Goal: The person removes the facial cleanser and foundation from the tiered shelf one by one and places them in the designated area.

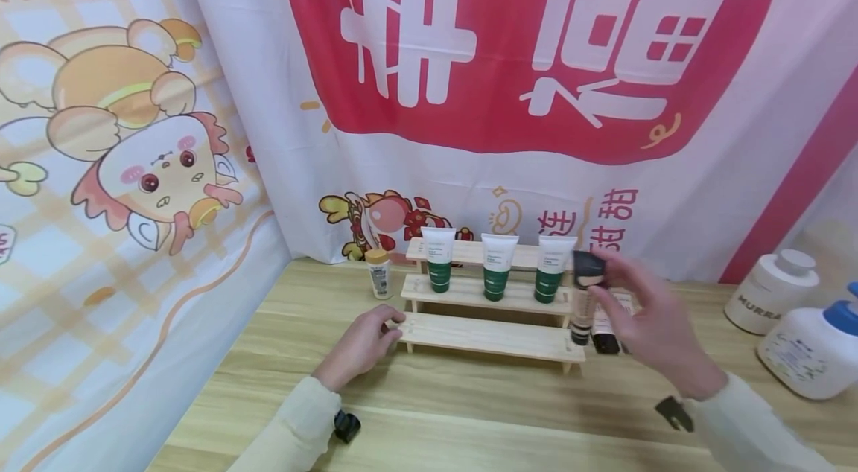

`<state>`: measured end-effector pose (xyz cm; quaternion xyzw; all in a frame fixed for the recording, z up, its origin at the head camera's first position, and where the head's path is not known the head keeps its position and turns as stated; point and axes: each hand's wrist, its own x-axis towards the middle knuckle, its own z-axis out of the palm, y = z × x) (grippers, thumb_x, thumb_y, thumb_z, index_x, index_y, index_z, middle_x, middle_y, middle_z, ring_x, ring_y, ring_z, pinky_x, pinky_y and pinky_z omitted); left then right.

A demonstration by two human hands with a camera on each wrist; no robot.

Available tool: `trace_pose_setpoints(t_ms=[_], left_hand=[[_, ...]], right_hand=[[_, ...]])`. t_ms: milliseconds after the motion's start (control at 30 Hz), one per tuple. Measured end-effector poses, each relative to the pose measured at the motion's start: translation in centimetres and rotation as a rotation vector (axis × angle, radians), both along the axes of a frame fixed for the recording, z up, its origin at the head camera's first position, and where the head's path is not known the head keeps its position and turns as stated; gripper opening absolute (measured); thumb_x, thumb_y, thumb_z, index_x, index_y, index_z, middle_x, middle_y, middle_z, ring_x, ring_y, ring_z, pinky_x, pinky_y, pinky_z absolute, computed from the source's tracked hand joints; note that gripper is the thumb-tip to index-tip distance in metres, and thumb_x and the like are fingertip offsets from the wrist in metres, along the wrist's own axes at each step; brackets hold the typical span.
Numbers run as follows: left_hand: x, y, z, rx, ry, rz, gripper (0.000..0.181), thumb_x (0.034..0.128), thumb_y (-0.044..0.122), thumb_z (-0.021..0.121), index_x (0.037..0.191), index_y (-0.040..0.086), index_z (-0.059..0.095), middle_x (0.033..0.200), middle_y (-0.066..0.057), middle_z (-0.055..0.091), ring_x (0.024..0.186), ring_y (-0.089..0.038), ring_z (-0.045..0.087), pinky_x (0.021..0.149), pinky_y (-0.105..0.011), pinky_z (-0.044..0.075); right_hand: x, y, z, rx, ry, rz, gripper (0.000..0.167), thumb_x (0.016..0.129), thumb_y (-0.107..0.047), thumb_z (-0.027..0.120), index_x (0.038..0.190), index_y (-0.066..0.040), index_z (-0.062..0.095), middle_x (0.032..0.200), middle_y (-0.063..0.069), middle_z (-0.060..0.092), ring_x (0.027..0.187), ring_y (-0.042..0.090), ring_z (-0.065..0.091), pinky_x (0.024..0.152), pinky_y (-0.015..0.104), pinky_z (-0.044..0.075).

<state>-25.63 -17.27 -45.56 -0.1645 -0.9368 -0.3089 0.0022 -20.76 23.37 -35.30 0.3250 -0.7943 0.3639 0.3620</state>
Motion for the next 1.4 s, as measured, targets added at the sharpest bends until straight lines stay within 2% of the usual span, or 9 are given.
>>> trace_pose_setpoints(t_ms=[67, 200, 300, 400, 433, 533, 733, 900, 1400], left_hand=[[0.0, 0.0, 0.0, -0.003, 0.004, -0.004, 0.023, 0.0921, 0.013, 0.063, 0.115, 0.012, 0.062, 0.105, 0.000, 0.060, 0.081, -0.010, 0.055, 0.069, -0.029, 0.048], [0.0, 0.0, 0.0, -0.004, 0.010, -0.008, 0.023, 0.0918, 0.013, 0.063, 0.114, 0.012, 0.062, 0.107, -0.001, 0.060, 0.082, -0.010, 0.056, 0.071, -0.030, 0.048], [0.0, 0.0, 0.0, -0.004, 0.003, -0.008, 0.023, 0.0921, 0.013, 0.063, 0.115, 0.012, 0.062, 0.109, -0.002, 0.060, 0.083, -0.010, 0.056, 0.072, -0.030, 0.049], [0.0, 0.0, -0.1, -0.004, -0.005, -0.002, 0.023, 0.0922, 0.014, 0.063, 0.115, 0.013, 0.062, 0.109, -0.001, 0.060, 0.083, -0.010, 0.056, 0.072, -0.030, 0.048], [0.0, -0.1, -0.1, -0.003, -0.008, 0.001, 0.023, 0.0922, 0.014, 0.063, 0.115, 0.013, 0.062, 0.108, -0.001, 0.060, 0.083, -0.010, 0.056, 0.071, -0.030, 0.048], [-0.1, -0.2, -0.2, -0.002, -0.014, 0.007, 0.023, 0.0921, 0.014, 0.063, 0.115, 0.013, 0.062, 0.106, 0.001, 0.060, 0.082, -0.010, 0.055, 0.071, -0.030, 0.048], [-0.1, -0.2, -0.1, -0.010, -0.020, 0.012, 0.023, 0.0921, 0.013, 0.063, 0.115, 0.014, 0.062, 0.104, 0.002, 0.060, 0.080, -0.010, 0.055, 0.070, -0.029, 0.048], [0.0, 0.1, 0.2, -0.005, -0.020, 0.003, 0.023, 0.0914, 0.012, 0.064, 0.114, 0.012, 0.062, 0.105, 0.001, 0.060, 0.081, -0.010, 0.056, 0.069, -0.029, 0.048], [0.0, 0.1, 0.4, -0.019, -0.022, 0.001, 0.021, 0.0919, 0.012, 0.063, 0.113, 0.012, 0.063, 0.106, -0.001, 0.060, 0.082, -0.010, 0.056, 0.069, -0.028, 0.048]], right_hand=[[-0.1, 2.1, -0.1, -0.001, -0.014, -0.061, 0.074, 0.064, 0.023, 0.073, 0.131, -0.002, 0.052, 0.096, 0.010, 0.067, 0.086, 0.006, 0.060, 0.084, 0.014, 0.045], [-0.3, 5.7, -0.4, -0.002, -0.097, -0.275, 0.068, 0.072, 0.017, 0.072, 0.133, -0.005, 0.052, 0.093, 0.014, 0.066, 0.085, 0.001, 0.056, 0.080, 0.006, 0.041], [-0.6, 7.9, -0.6, 0.024, -0.248, -0.431, 0.062, 0.081, 0.007, 0.069, 0.138, -0.008, 0.047, 0.098, 0.018, 0.063, 0.090, 0.015, 0.058, 0.077, 0.010, 0.045], [-1.3, 9.8, -1.2, 0.065, -0.403, -0.496, 0.063, 0.088, -0.001, 0.065, 0.144, -0.011, 0.038, 0.105, 0.022, 0.058, 0.095, 0.035, 0.058, 0.079, 0.033, 0.051], [-1.6, 10.4, -1.5, 0.081, -0.449, -0.504, 0.063, 0.090, -0.003, 0.063, 0.146, -0.012, 0.035, 0.107, 0.023, 0.057, 0.096, 0.040, 0.057, 0.077, 0.042, 0.051], [-3.0, 12.2, -3.1, 0.116, -0.524, -0.500, 0.063, 0.091, -0.005, 0.062, 0.147, -0.011, 0.033, 0.106, 0.026, 0.057, 0.091, 0.041, 0.057, 0.068, 0.049, 0.051], [-5.8, 14.7, -6.9, 0.158, -0.692, -0.446, 0.063, 0.092, -0.012, 0.062, 0.147, -0.008, 0.031, 0.110, 0.029, 0.056, 0.092, 0.039, 0.057, 0.067, 0.046, 0.050], [-7.5, 15.8, -8.7, 0.201, -0.817, -0.361, 0.063, 0.090, -0.010, 0.062, 0.143, 0.003, 0.031, 0.111, 0.032, 0.055, 0.094, 0.039, 0.057, 0.068, 0.044, 0.052], [-9.9, 16.6, -11.3, 0.242, -0.873, -0.341, 0.054, 0.088, -0.007, 0.062, 0.130, 0.017, 0.037, 0.098, 0.034, 0.059, 0.087, 0.041, 0.060, 0.073, 0.052, 0.048]])
